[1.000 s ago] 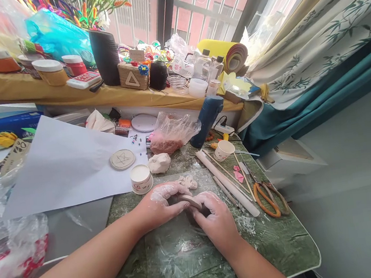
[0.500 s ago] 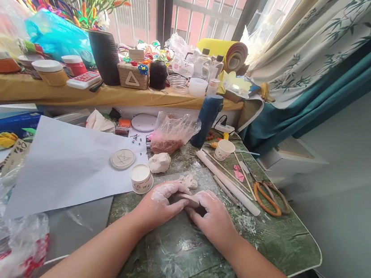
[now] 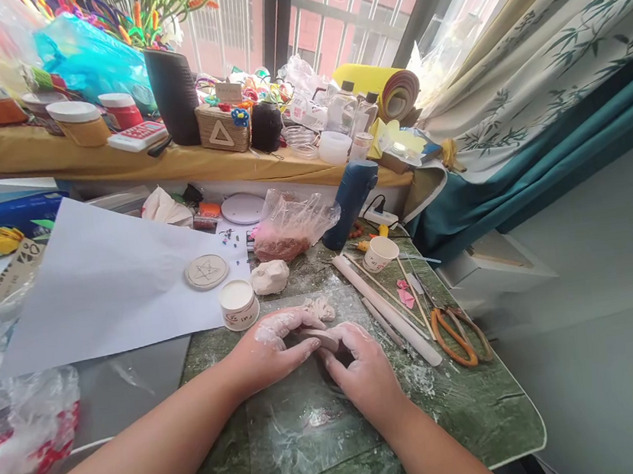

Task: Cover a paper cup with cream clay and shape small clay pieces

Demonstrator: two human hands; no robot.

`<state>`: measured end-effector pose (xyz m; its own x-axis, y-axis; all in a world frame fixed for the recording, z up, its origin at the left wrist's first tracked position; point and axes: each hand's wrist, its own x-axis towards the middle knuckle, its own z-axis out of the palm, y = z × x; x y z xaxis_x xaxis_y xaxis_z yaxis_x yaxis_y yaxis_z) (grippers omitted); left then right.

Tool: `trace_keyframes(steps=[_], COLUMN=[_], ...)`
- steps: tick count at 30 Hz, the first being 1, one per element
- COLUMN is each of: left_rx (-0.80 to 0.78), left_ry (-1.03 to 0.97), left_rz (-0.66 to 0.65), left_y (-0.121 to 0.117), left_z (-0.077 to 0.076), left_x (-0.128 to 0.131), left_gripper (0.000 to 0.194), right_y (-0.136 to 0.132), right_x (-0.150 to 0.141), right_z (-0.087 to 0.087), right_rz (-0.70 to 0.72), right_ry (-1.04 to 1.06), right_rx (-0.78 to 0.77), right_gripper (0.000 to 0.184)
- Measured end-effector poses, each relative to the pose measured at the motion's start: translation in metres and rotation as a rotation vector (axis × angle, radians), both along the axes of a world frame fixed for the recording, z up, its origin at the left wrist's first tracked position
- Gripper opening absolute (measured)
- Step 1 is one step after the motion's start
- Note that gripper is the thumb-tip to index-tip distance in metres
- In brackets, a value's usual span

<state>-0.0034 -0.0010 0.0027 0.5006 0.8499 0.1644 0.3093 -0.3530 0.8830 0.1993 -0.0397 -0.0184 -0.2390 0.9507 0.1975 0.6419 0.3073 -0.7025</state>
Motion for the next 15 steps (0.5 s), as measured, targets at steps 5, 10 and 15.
trace_keyframes(steps=[5,10,15], left_rx=[-0.004,-0.027,-0.003], left_ry=[0.019,0.053,0.031], left_rz=[0.024,0.003,-0.026], left_y=[0.0001,0.0002,-0.0015], left_z=[-0.004,-0.0011,0.0009], left_x=[-0.0002,0.0009,0.0007], left_gripper=[0.017,0.015,0.015], right_y=[-0.0015,-0.0013,-0.0016], right_x=[0.0024,0.0034,0.0026], right_z=[0.0002,0.0022,0.0023], right_rz=[-0.004,-0.014,-0.002], right_ry=[0.046,0.108,0.062], right_rx=[0.023,-0.022,-0.014], right_gripper=[0.006,0.01,0.003])
